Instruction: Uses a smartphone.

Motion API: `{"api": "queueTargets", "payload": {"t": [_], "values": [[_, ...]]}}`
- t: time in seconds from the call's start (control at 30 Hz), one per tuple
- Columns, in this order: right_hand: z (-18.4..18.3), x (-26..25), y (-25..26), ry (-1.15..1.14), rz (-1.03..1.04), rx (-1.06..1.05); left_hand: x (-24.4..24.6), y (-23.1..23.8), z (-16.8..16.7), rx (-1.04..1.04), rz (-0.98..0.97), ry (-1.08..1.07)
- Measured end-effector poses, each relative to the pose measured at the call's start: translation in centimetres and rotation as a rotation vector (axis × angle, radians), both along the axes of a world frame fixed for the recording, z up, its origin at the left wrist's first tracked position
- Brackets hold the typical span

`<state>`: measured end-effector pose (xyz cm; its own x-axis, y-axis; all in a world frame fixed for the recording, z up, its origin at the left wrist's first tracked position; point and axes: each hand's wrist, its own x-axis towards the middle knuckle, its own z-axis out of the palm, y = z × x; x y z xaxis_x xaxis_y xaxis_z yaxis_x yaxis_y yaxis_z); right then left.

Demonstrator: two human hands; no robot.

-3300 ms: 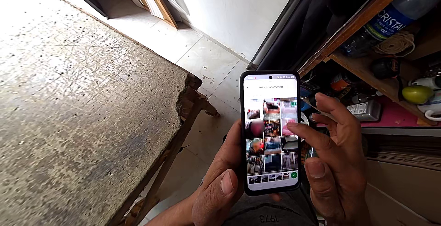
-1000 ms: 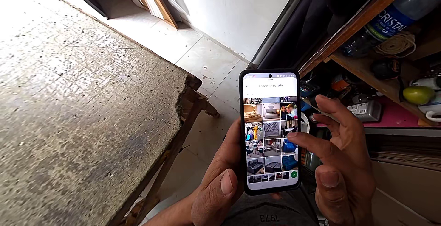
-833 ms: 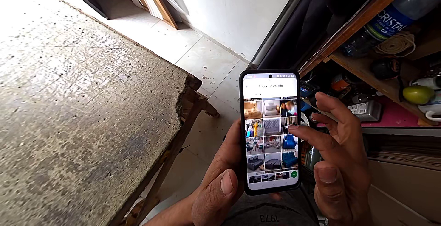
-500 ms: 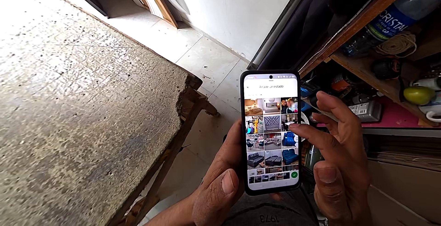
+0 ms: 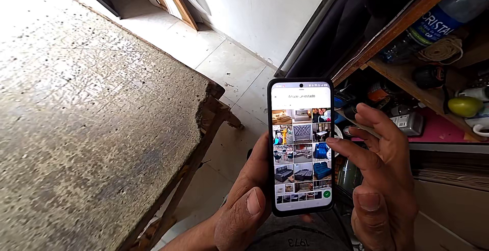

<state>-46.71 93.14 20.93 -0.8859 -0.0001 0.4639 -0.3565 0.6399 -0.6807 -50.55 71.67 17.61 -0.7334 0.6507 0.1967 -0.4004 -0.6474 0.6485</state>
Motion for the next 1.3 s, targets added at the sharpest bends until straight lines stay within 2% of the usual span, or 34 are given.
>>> {"api": "queueTargets", "payload": {"t": [1.3], "values": [[0.03,-0.35,0.25,0.032,0.019,0.002,-0.45,0.14,0.15,0.005,-0.019,0.009]]}}
